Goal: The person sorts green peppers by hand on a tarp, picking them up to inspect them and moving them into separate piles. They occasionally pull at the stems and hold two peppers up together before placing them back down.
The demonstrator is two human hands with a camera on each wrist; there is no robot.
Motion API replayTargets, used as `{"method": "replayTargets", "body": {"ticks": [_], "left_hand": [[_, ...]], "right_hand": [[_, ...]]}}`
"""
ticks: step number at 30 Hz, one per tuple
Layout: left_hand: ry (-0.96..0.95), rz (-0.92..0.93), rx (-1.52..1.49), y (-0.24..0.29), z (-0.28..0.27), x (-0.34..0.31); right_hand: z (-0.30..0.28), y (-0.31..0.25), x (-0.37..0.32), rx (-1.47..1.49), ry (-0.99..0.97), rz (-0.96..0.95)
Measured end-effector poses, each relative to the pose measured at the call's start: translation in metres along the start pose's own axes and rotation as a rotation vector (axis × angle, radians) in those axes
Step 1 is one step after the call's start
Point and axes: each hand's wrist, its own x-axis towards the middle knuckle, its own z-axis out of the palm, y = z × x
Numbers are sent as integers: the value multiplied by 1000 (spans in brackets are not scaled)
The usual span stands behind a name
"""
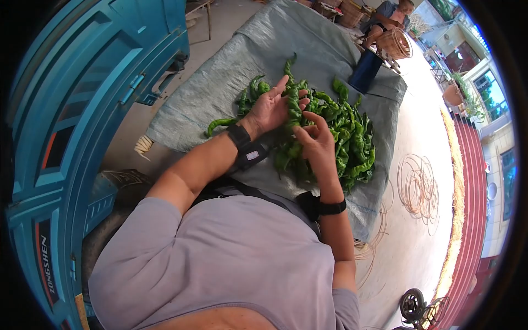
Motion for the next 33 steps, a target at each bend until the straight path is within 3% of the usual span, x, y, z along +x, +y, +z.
{"method": "replayTargets", "body": {"ticks": [2, 5, 11, 15, 18, 22, 26, 33], "left_hand": [[-32, -107, -2, 5, -12, 8], [55, 45, 187, -6, -8, 6], [26, 99, 576, -14, 2, 2], [83, 133, 621, -19, 2, 2], [150, 191, 619, -21, 2, 1], [235, 261, 688, -18, 17, -1], [241, 299, 1030, 3, 53, -2], [-57, -258, 2235, 66, 115, -32]], "right_hand": [[-8, -2, 0, 147, -9, -31], [-25, 9, 8, 398, -9, -66], [-28, -6, 11, -55, 122, -125], [-21, 18, 22, -833, 337, -603], [-5, 15, 10, -985, 342, -449], [-8, 21, 5, -943, 285, -459], [-16, 28, 4, -913, 202, -551], [-17, 31, 1, -894, 219, -523]]}}
